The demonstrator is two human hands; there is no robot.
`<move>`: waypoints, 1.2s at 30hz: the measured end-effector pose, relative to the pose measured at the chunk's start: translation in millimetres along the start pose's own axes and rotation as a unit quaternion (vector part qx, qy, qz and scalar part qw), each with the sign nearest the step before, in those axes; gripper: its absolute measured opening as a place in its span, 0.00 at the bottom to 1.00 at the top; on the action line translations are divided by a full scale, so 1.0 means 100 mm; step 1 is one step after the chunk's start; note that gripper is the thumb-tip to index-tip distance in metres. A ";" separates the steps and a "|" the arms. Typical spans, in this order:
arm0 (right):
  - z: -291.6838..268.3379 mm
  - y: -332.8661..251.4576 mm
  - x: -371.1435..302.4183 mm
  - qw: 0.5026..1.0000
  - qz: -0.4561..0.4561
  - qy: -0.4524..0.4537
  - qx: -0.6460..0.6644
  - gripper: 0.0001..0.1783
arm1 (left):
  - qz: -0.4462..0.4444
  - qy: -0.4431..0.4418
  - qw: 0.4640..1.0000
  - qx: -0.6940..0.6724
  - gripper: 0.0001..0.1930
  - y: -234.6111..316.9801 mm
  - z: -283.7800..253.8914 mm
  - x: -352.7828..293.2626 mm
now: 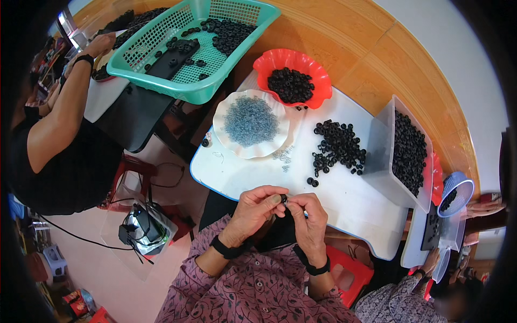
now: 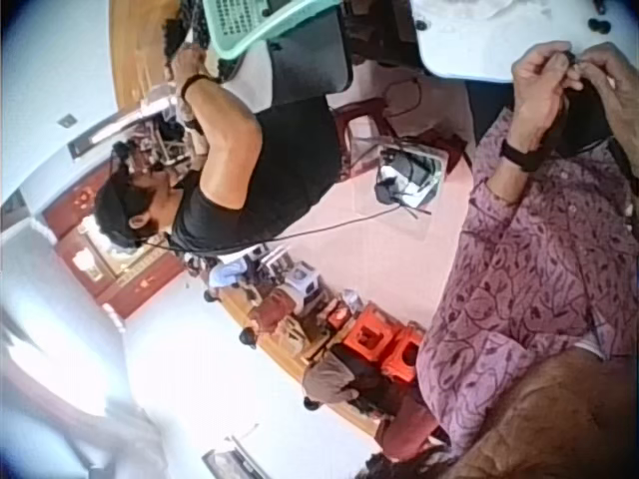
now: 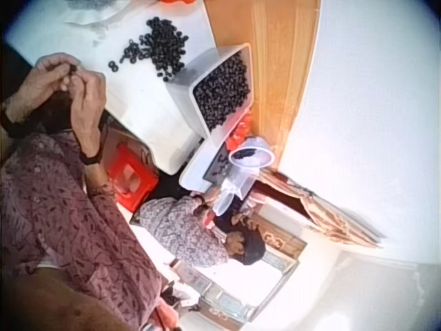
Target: Sorting small black plastic or rubber components into various containers on a work table.
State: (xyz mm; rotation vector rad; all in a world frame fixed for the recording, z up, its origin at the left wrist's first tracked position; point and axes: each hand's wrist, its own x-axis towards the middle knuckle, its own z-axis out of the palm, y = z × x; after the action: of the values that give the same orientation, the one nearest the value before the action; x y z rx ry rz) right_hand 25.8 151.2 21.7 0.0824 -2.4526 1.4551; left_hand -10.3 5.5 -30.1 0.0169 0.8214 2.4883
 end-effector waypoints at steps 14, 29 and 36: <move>-0.10 0.01 0.03 0.998 0.002 -0.035 -0.047 0.05 | 0.013 -0.017 0.992 0.126 0.10 -0.01 0.04 -0.02; -0.03 0.05 -0.02 0.963 0.174 -0.061 0.195 0.07 | -0.050 -0.029 0.997 -0.060 0.13 -0.01 -0.06 0.00; -0.01 0.01 -0.01 0.972 0.167 -0.036 0.162 0.04 | -0.035 -0.010 0.999 0.037 0.12 -0.01 0.01 -0.02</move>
State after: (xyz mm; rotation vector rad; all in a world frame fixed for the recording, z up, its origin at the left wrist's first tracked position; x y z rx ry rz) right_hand 26.5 152.5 20.8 -0.2261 -2.3407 2.0206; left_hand -7.9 6.0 -29.5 0.0389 0.8893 2.3873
